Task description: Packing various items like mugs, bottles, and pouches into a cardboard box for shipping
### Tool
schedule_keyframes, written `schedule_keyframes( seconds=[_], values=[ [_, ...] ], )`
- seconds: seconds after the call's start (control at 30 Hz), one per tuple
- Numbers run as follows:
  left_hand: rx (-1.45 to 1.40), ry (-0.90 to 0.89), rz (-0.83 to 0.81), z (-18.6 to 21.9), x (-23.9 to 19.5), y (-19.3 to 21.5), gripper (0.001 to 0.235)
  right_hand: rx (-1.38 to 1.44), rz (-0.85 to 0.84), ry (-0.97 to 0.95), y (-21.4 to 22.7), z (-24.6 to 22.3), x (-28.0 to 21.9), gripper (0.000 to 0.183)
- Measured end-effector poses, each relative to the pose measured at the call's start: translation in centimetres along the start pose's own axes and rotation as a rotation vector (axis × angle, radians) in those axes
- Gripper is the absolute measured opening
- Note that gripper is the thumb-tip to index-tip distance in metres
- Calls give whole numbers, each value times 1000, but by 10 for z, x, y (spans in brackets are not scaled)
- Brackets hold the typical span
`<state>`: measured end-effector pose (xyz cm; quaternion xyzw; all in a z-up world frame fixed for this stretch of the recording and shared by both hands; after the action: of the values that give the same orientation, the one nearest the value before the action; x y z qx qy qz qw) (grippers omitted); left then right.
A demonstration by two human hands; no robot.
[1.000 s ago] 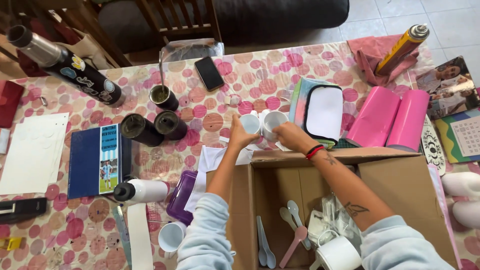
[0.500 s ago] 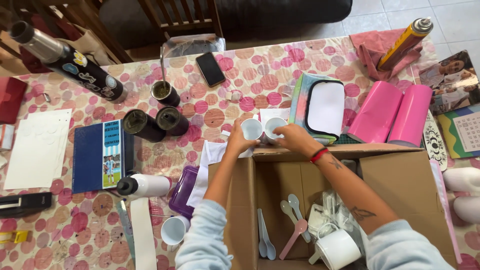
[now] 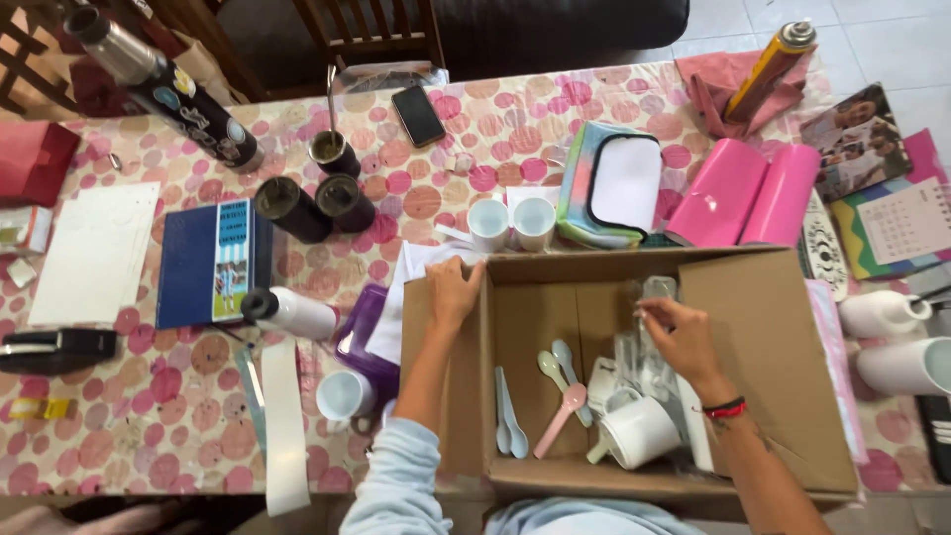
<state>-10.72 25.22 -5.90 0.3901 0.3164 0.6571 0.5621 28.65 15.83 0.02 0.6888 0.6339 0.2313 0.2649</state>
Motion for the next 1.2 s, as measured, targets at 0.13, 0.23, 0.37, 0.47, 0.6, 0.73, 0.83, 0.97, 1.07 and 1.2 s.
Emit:
schedule_keyframes(
  seconds=[0.13,0.23,0.37,0.47,0.6,0.73,0.83,0.97,1.07,1.2],
  values=[
    [77,-20,85,21,-16,6,53,54,-162,-17,-6,14,-28,25],
    [-54,-81,175,62,-56,32,54,-116,-296,23,-42,18,-52,31],
    [-271,-91,253,109,-97,58,59,-265,-463,168,-89,0,-39,35],
    [-376,-50,245,115,-140,65,58,-399,-712,387,-109,-25,-56,37],
    [-492,40,305,113,-183,85,52,-464,-957,590,-163,25,-81,35],
    [-530,127,384,101,-209,105,50,-556,-917,708,-205,82,-75,56],
    [-587,176,448,94,-224,113,47,-750,-852,825,-177,45,-65,14],
    [-744,251,305,90,-225,101,36,-631,-615,995,-146,1,-25,12],
    [-1065,400,10,68,-228,31,46,-401,-427,1105,-113,-52,-36,14],
    [-1700,677,-342,93,-223,19,72,-170,-210,1240,-89,-102,-67,12]
  ],
)
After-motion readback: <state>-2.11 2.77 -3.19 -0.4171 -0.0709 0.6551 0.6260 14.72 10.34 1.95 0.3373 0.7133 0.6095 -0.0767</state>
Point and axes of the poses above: each hand's wrist, its own x-axis towards the middle knuckle, its own y-axis out of the back of the hand, z = x × y, the point moved 1 cm from there along x, towards the middle knuckle, and after that the axes turned 6 degrees about -y, right-handed, at the moved point
